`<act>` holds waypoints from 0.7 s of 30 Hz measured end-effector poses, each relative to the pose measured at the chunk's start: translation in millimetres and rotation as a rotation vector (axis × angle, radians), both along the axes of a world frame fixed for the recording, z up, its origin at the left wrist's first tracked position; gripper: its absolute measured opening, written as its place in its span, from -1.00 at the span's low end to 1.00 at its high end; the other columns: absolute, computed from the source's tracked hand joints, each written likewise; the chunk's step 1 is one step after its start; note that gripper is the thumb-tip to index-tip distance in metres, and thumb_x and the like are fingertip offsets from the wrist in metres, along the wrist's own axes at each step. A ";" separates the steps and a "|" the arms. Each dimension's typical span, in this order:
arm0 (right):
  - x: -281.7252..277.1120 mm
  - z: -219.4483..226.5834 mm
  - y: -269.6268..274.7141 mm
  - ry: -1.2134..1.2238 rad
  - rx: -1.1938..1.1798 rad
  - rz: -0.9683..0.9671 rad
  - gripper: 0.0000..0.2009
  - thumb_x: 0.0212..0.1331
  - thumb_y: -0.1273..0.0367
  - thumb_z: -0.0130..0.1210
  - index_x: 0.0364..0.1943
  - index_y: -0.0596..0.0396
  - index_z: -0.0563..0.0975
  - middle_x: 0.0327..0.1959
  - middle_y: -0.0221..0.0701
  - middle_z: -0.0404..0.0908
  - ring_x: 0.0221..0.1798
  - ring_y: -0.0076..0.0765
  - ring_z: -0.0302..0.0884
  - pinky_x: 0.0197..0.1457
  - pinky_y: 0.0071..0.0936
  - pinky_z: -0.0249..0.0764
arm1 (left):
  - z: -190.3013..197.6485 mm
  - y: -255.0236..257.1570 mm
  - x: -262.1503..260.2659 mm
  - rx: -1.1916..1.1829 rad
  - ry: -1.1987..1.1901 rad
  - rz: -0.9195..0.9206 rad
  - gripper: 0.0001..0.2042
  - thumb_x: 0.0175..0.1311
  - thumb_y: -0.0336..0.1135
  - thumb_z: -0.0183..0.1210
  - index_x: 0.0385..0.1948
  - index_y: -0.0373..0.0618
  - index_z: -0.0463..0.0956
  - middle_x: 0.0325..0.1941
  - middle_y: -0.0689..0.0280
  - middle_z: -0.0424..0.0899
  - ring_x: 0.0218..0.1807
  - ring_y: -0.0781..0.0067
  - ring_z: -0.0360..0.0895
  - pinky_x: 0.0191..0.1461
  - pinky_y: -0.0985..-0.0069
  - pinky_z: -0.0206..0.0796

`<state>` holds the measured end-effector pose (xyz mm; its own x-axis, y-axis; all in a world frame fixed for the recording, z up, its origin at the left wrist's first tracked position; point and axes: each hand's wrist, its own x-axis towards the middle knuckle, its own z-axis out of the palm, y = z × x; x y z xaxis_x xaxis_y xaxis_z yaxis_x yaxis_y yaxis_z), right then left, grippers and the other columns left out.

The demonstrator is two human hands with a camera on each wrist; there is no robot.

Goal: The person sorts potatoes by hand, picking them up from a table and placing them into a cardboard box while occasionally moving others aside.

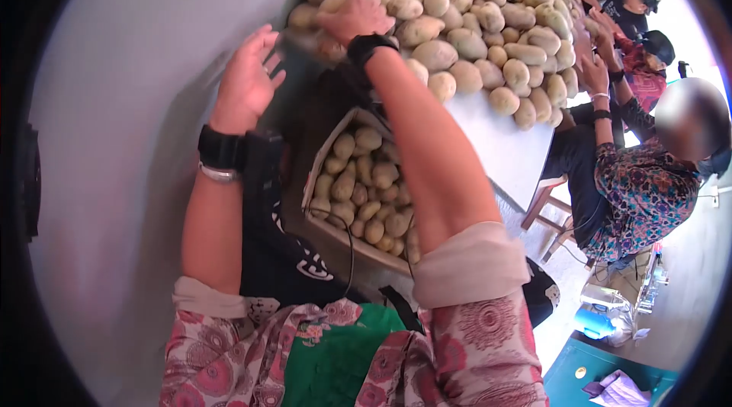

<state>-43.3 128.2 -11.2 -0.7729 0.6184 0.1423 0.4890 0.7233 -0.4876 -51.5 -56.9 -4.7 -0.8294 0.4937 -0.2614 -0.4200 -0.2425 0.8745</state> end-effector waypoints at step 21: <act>299.7 -63.9 -36.8 0.067 -0.490 0.327 -0.40 -0.08 0.47 0.19 0.15 0.03 0.28 0.07 -0.26 0.32 0.09 -0.24 0.37 0.06 -0.44 0.39 | -20.6 23.3 -15.5 -0.112 -0.064 0.007 -0.43 0.15 -0.12 0.09 0.23 0.03 0.19 0.33 0.27 0.19 0.44 0.10 -0.13 0.36 0.16 -0.29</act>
